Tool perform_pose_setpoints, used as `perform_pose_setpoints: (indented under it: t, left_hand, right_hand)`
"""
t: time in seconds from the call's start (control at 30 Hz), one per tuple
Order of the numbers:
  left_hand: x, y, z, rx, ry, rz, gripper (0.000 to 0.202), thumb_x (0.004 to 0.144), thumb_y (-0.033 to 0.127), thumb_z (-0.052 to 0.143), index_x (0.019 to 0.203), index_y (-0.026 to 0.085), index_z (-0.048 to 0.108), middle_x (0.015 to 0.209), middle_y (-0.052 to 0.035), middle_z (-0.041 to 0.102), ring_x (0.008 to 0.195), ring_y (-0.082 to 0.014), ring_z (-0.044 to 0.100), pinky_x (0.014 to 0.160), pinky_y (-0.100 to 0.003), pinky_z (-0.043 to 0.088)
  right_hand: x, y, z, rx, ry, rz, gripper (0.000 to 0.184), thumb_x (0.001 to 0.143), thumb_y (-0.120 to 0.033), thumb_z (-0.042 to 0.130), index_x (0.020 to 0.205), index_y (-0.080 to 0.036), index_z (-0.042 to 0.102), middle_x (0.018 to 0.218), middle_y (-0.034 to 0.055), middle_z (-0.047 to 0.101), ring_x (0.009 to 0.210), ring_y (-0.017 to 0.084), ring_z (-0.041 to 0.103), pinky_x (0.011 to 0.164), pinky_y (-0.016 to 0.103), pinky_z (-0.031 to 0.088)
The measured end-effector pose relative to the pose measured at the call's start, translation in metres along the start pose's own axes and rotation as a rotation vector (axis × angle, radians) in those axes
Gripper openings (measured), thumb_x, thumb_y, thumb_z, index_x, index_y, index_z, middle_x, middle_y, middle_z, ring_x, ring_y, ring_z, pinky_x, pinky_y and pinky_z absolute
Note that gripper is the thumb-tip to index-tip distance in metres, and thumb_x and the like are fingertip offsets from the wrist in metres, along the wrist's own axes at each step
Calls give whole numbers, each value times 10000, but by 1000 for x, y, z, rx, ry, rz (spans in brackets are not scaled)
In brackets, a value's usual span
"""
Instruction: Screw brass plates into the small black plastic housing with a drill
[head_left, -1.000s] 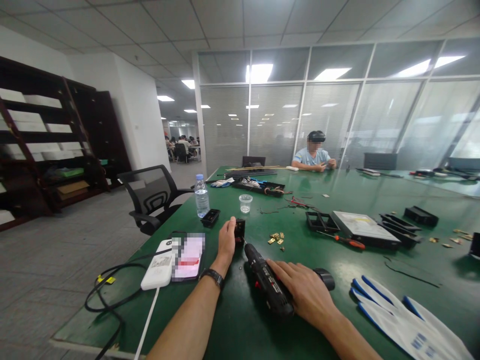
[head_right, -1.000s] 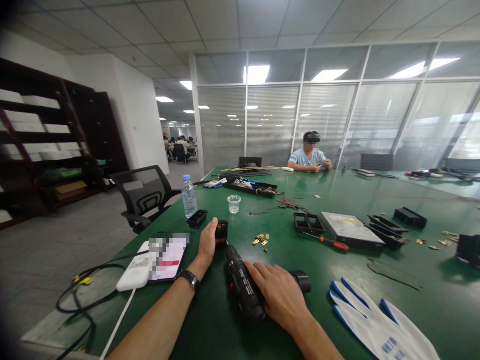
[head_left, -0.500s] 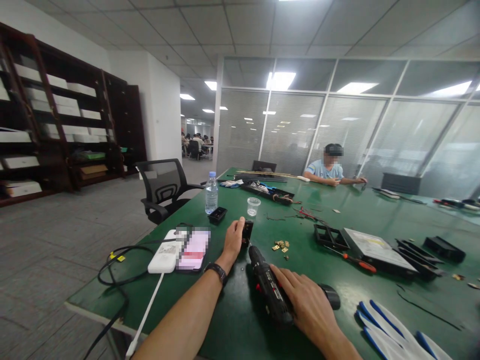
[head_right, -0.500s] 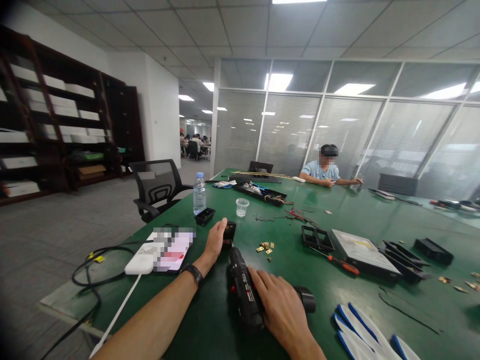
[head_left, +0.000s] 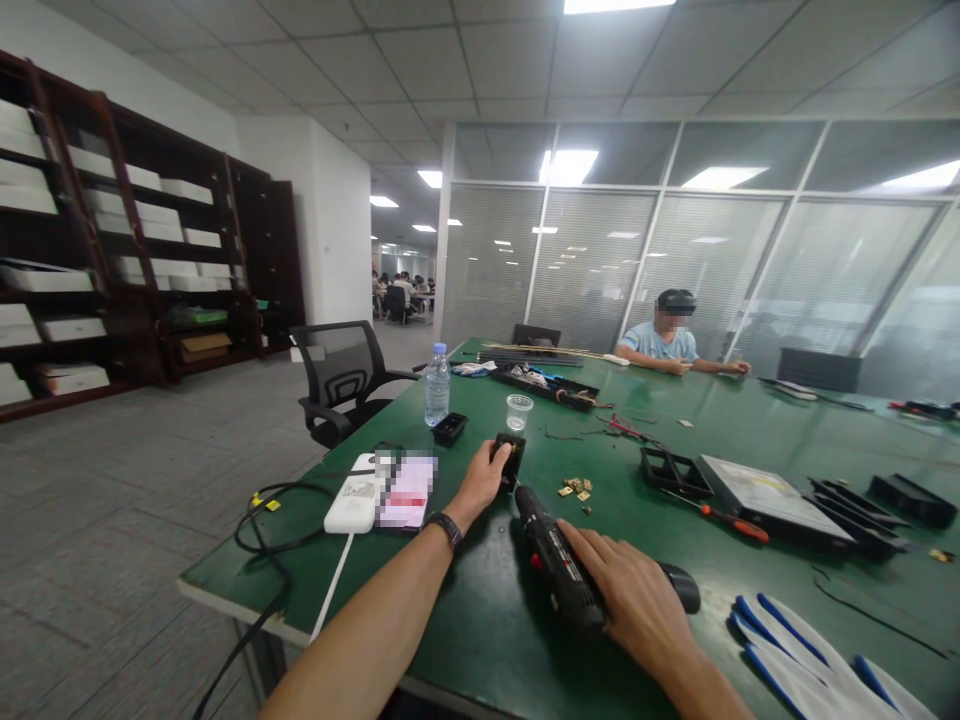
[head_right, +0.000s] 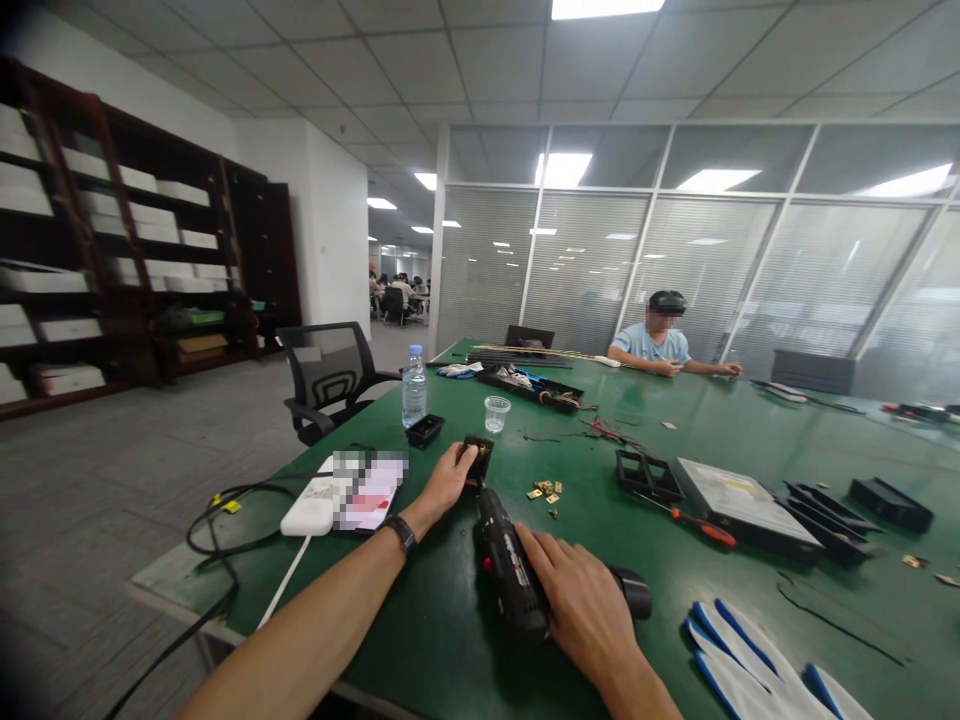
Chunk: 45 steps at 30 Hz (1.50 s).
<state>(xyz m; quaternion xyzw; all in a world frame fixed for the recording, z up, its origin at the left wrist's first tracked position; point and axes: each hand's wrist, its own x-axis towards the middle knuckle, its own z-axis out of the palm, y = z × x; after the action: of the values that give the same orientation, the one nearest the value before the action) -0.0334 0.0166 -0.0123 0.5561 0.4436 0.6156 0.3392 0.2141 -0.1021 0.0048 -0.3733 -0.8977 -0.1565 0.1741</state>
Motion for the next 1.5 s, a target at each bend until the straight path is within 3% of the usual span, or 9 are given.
perform_pose_setpoints:
  t: [0.27, 0.5, 0.7, 0.93, 1.2, 1.5]
  left_hand:
    - [2, 3, -22, 70, -178, 43, 361, 836, 250, 634, 1177, 139, 594, 1197, -144, 652, 1115, -244, 602, 1028, -381, 421]
    - [1, -6, -27, 102, -215, 68, 517, 648, 4, 629, 1150, 120, 585, 1120, -130, 675, 1039, -241, 627, 969, -374, 457]
    - [0, -11, -21, 285, -68, 75, 425, 693, 14, 575, 1097, 140, 613, 1093, -145, 688, 997, -260, 648, 901, -368, 474]
    - [-4, -3, -21, 400, 34, 84, 314, 741, 60, 604, 1036, 160, 650, 1062, -152, 704, 992, -285, 655, 869, -365, 468]
    - [-3, -2, -22, 535, 7, 104, 308, 789, 95, 557, 1079, 178, 618, 1074, -142, 703, 1024, -277, 654, 852, -328, 459]
    - [-1, 4, -22, 734, -14, -15, 259, 879, 157, 479, 1127, 185, 550, 1097, -141, 690, 1039, -267, 653, 849, -314, 452]
  right_hand:
    - [1, -3, -3, -15, -4, 21, 702, 772, -144, 525, 1458, -230, 399, 1268, 90, 623, 972, 223, 632, 826, 340, 479]
    - [-1, 2, 2, -14, -26, 4, 692, 815, -214, 545, 1484, -230, 367, 1288, 89, 614, 1016, 233, 631, 849, 360, 489]
    - [-4, 3, 4, -10, -60, 14, 695, 838, -222, 567, 1493, -234, 334, 1327, 75, 590, 1062, 232, 616, 876, 365, 490]
    - [-6, 2, 3, -20, -49, -17, 687, 839, -167, 531, 1493, -215, 327, 1307, 97, 600, 1032, 235, 623, 862, 371, 492]
    - [-3, -1, -2, -40, -51, -29, 659, 861, -168, 537, 1485, -190, 329, 1295, 105, 600, 990, 227, 623, 828, 356, 488]
    - [-2, -7, -10, -56, -88, -3, 624, 892, -187, 512, 1485, -181, 317, 1300, 113, 579, 964, 236, 610, 825, 372, 465]
